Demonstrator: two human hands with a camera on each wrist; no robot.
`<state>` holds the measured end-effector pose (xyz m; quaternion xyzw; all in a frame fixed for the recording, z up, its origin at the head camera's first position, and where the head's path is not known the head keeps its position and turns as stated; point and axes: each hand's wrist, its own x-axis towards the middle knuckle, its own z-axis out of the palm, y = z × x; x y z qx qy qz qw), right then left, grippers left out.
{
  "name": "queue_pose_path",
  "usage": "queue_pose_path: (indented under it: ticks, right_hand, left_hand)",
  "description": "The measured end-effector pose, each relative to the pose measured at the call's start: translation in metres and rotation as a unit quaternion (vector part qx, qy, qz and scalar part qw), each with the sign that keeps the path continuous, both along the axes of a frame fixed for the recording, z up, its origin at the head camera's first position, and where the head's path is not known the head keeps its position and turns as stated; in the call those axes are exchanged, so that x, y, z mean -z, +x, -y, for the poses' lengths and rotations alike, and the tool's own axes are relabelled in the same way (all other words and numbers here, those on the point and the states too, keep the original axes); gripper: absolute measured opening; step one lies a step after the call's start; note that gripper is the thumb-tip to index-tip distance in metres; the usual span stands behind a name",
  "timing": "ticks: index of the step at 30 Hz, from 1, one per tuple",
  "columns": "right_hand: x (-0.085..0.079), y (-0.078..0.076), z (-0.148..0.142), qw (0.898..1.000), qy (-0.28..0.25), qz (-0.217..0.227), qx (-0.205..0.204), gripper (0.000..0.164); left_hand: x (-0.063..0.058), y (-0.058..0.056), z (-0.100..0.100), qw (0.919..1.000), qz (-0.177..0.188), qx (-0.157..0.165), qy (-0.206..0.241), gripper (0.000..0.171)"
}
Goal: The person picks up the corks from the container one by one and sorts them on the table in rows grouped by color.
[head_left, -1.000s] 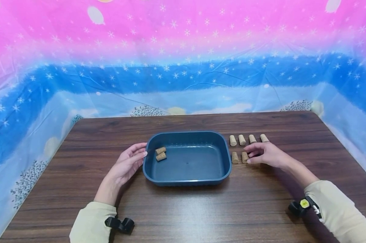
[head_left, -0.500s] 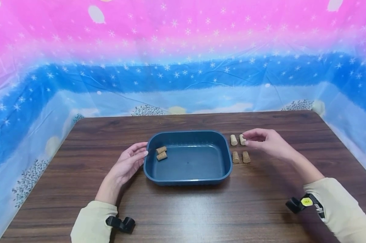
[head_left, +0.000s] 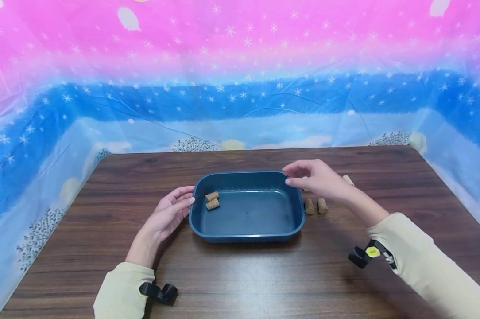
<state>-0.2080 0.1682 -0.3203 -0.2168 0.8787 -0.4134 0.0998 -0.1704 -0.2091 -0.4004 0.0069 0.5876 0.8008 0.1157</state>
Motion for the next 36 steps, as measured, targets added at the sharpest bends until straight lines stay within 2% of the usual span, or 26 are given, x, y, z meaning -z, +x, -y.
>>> queue_pose_path:
  ticks: [7, 10, 17, 23, 29, 36]
  right_hand:
    - [-0.011, -0.018, 0.044, 0.997, 0.027, -0.011, -0.073, 0.036]
    - [-0.014, -0.025, 0.063, 0.996, 0.045, -0.007, -0.083, 0.035]
    - [-0.014, -0.035, 0.107, 0.995, 0.063, -0.004, -0.081, 0.032]
    - [-0.002, -0.033, 0.142, 0.991, 0.107, -0.012, -0.081, 0.031]
    - [0.016, -0.023, 0.168, 0.988, 0.147, -0.02, -0.051, 0.034]
    - [0.028, -0.016, 0.187, 0.988, 0.153, -0.017, -0.005, 0.039]
  left_hand:
    - [0.001, 0.0, 0.001, 1.0, -0.001, 0.003, -0.001, 0.031]
    - [0.002, 0.0, 0.001, 1.0, -0.003, 0.004, -0.004, 0.03]
    - [0.0, 0.0, 0.002, 1.0, 0.003, -0.001, -0.009, 0.031]
    - [0.0, 0.0, 0.003, 0.9999, 0.006, -0.003, -0.012, 0.03]
    - [-0.001, 0.0, 0.003, 0.9996, 0.008, 0.001, -0.026, 0.034]
    - [-0.001, 0.0, 0.005, 0.9996, 0.01, 0.005, -0.026, 0.039]
